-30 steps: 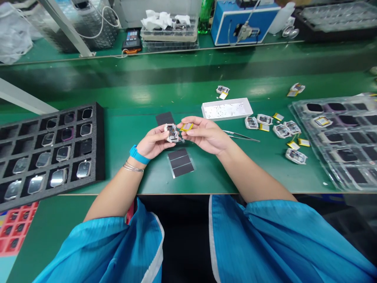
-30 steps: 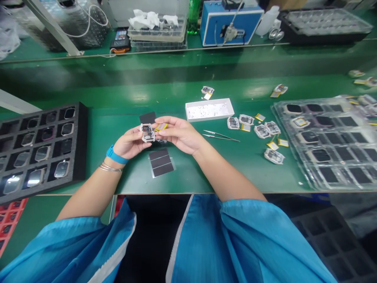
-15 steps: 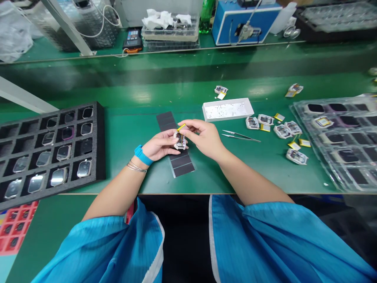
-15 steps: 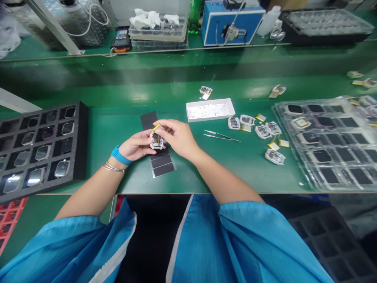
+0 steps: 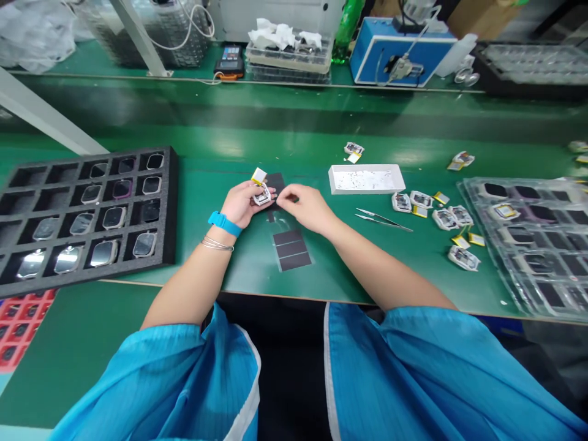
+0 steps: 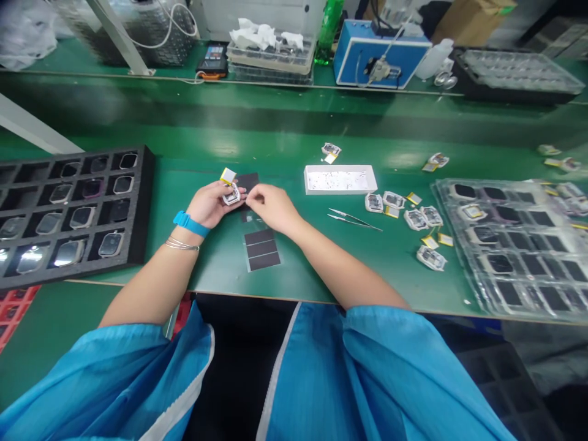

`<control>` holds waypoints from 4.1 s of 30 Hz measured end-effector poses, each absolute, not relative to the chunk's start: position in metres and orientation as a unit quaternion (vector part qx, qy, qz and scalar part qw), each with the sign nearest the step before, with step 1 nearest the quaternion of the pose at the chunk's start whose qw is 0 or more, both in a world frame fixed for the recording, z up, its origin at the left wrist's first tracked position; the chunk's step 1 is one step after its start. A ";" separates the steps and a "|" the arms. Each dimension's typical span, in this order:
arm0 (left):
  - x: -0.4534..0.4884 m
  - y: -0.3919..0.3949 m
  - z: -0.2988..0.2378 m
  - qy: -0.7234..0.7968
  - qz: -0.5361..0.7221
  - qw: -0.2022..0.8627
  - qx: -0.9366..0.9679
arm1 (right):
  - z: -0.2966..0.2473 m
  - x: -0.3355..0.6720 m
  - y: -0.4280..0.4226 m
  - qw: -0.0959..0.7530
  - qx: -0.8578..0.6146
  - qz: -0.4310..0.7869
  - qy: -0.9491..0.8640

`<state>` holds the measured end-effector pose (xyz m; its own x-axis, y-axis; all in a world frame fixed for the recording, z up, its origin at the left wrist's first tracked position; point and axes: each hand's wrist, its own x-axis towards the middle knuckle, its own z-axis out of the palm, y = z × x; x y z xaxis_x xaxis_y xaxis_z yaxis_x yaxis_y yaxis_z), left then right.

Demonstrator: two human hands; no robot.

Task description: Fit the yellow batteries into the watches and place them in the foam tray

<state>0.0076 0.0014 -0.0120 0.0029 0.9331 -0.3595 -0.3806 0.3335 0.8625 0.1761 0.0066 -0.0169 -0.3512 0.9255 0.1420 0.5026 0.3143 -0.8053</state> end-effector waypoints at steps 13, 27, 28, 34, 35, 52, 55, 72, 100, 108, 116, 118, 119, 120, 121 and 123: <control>0.007 0.005 -0.013 0.530 0.487 0.641 0.266 | -0.028 0.159 0.002 0.186 -0.472 0.229 -0.831; 0.011 0.001 -0.006 0.545 0.482 0.624 0.285 | -0.029 0.178 -0.023 0.318 -0.322 0.170 -0.875; 0.012 -0.001 -0.005 0.546 0.483 0.619 0.293 | -0.026 0.183 -0.027 0.357 -0.308 0.162 -0.867; 0.025 -0.014 -0.004 0.521 0.409 0.670 0.336 | -0.024 0.200 -0.022 0.476 -0.384 0.315 -0.726; 0.028 -0.016 -0.005 0.515 0.395 0.680 0.340 | -0.026 0.201 -0.020 0.471 -0.401 0.346 -0.705; 0.034 -0.019 -0.009 0.530 0.379 0.690 0.315 | -0.032 0.191 -0.018 0.465 -0.408 0.452 -0.643; 0.034 -0.019 -0.010 0.531 0.385 0.689 0.311 | -0.030 0.189 -0.020 0.455 -0.417 0.442 -0.651; 0.035 -0.021 -0.012 0.513 0.429 0.672 0.316 | -0.027 0.188 -0.026 0.404 -0.474 0.152 -0.767; 0.026 -0.017 -0.011 0.441 0.412 0.762 0.237 | -0.028 0.194 -0.024 0.375 -0.412 0.148 -0.817; 0.027 -0.019 -0.013 0.433 0.425 0.737 0.297 | -0.033 0.198 -0.019 0.367 -0.413 0.159 -0.818; 0.025 -0.019 -0.020 0.412 0.428 0.719 0.361 | -0.042 0.206 -0.007 0.410 -0.376 0.451 -0.698; 0.025 -0.020 -0.019 0.413 0.424 0.717 0.369 | -0.041 0.205 -0.008 0.397 -0.341 0.523 -0.673; 0.025 -0.021 -0.018 0.413 0.420 0.717 0.372 | -0.040 0.203 -0.009 0.397 -0.333 0.538 -0.665; 0.025 -0.021 -0.018 0.413 0.416 0.718 0.376 | -0.038 0.201 -0.012 0.403 -0.331 0.542 -0.659; 0.024 -0.020 -0.017 0.410 0.410 0.721 0.379 | -0.036 0.199 -0.014 0.412 -0.332 0.538 -0.656; 0.023 -0.018 -0.016 0.400 0.402 0.730 0.381 | -0.034 0.195 -0.019 0.431 -0.338 0.520 -0.656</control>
